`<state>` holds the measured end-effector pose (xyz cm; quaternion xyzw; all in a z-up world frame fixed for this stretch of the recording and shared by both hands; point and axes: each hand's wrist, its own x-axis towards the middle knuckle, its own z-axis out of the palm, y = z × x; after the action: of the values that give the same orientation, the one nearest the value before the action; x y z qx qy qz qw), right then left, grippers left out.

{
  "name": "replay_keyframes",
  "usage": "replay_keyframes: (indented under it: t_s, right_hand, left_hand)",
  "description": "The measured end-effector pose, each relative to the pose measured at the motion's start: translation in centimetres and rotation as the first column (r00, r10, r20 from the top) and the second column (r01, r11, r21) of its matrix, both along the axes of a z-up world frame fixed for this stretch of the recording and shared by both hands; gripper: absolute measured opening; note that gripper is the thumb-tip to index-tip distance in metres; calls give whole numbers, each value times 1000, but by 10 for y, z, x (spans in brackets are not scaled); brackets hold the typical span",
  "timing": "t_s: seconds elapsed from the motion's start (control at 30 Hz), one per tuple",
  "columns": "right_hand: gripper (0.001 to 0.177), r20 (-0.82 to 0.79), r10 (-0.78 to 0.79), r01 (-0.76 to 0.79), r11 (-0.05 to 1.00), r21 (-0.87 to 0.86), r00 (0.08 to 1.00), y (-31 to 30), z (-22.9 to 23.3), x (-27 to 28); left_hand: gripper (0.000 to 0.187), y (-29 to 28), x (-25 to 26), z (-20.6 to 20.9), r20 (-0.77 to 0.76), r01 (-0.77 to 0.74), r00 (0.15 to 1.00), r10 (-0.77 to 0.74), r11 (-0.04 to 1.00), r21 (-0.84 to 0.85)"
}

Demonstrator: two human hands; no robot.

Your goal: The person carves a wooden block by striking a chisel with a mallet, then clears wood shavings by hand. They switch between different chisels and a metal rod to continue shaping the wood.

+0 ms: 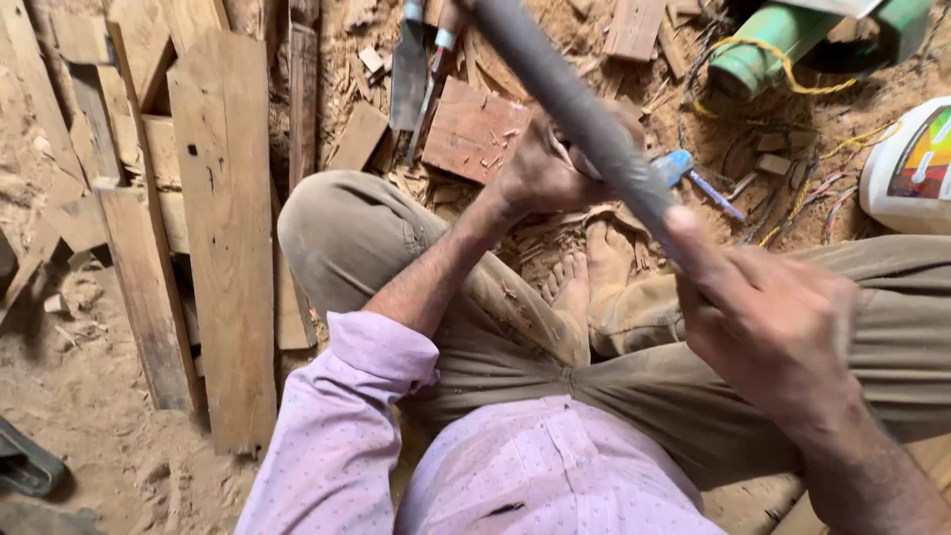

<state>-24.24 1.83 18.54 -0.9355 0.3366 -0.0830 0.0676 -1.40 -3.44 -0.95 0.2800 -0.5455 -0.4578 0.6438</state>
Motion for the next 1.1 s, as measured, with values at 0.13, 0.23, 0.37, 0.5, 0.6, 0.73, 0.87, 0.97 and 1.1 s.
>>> replay_keyframes:
  t_s: [0.13, 0.23, 0.37, 0.5, 0.6, 0.73, 0.87, 0.97, 1.1]
  right_hand:
    - [80, 126, -71, 56, 991, 121, 989, -3, -3, -10]
    - [80, 180, -79, 79, 997, 10, 981, -3, 2, -14]
    - [75, 276, -65, 73, 997, -19, 959, 0, 7, -21]
    - [75, 120, -71, 72, 997, 0, 990, -4, 21, -2]
    - [72, 20, -48, 48, 999, -13, 999, -8, 20, 9]
    - [72, 138, -30, 28, 999, 16, 990, -5, 19, 8]
    - [70, -27, -56, 56, 998, -11, 998, -7, 10, 5]
    - [73, 123, -35, 31, 999, 34, 992, -6, 1, -10]
    - [73, 56, -69, 65, 995, 73, 996, -3, -3, -18]
  left_hand:
    - [13, -15, 6, 7, -4, -63, 998, 63, 998, -21]
    - [21, -8, 25, 39, 20, -75, 997, 74, 994, 78]
    - [23, -4, 19, 35, 54, -67, 996, 66, 998, 7]
    - [22, 8, 14, 40, 50, 14, 999, -15, 1000, 13]
    - [28, 8, 13, 30, 21, 55, 998, -54, 998, -26]
    - [33, 15, 14, 32, 92, 100, 990, -103, 994, 36]
    - [31, 8, 12, 25, 145, 230, 957, -252, 961, 152]
    - [48, 6, 23, 33, 155, 172, 974, -166, 985, -26]
    - [69, 2, 47, 67, 404, 326, 851, -336, 941, 95]
